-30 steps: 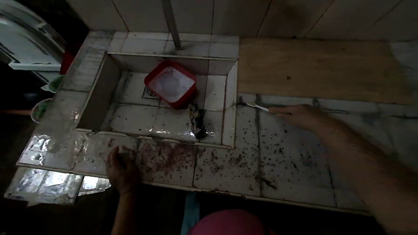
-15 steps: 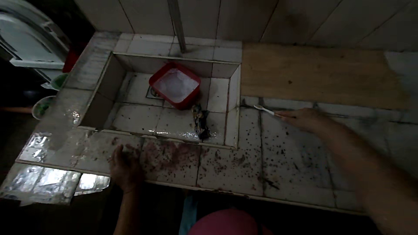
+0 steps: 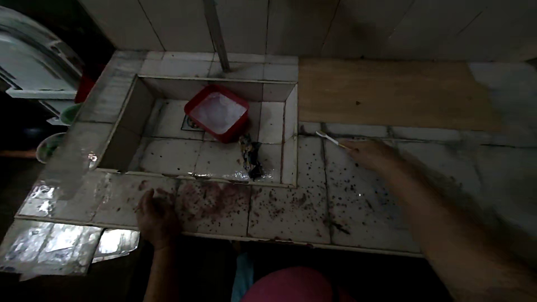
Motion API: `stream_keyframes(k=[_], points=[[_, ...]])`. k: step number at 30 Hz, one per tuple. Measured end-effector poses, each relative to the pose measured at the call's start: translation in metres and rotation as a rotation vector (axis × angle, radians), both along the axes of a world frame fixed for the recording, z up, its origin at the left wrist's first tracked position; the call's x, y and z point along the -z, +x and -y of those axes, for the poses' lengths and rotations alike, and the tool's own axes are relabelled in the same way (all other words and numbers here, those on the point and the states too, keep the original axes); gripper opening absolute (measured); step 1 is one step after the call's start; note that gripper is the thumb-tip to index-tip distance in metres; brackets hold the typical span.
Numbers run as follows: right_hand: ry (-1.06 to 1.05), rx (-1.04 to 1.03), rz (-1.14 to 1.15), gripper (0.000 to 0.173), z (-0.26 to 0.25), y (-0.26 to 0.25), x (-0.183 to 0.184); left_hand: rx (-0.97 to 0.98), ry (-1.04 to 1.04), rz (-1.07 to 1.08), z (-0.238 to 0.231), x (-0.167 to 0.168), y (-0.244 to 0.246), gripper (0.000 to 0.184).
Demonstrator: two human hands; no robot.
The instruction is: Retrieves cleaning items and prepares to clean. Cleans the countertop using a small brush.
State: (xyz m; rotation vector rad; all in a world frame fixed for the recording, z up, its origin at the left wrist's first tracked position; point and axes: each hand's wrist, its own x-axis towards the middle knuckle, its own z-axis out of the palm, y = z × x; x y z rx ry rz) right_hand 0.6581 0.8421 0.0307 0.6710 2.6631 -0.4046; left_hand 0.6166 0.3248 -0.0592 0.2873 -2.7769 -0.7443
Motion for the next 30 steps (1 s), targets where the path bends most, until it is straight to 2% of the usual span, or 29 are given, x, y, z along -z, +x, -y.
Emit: stream_keyframes(k=[4, 10, 12, 19, 21, 26, 28, 30], points=[[0.020, 0.052, -0.033, 0.043, 0.044, 0.017, -0.005, 0.018, 0.000, 0.013, 0.001, 0.000, 0.000, 0.045], [0.080, 0.137, 0.059, 0.048, 0.107, 0.104, 0.003, -0.008, 0.061, 0.040, -0.002, -0.006, 0.000, 0.044], [0.053, 0.181, 0.072, 0.050, 0.109, 0.102, 0.005, 0.001, 0.063, 0.049, -0.002, -0.007, 0.000, 0.045], [0.084, 0.212, 0.025, 0.045, 0.084, 0.016, 0.005, 0.062, -0.020, 0.033, 0.000, -0.008, 0.001, 0.044], [0.100, 0.236, 0.062, 0.044, 0.092, 0.025, 0.004, 0.064, -0.031, 0.053, -0.001, -0.007, 0.003, 0.046], [0.087, 0.289, 0.080, 0.046, 0.130, 0.103, 0.003, 0.100, -0.004, 0.056, -0.003, -0.011, 0.002, 0.048], [0.071, 0.328, 0.090, 0.048, 0.133, 0.105, -0.002, 0.135, 0.043, 0.009, -0.001, -0.009, 0.003, 0.051], [0.020, 0.362, 0.052, 0.048, 0.131, 0.092, -0.002, 0.168, 0.183, -0.069, 0.008, -0.004, 0.008, 0.055]])
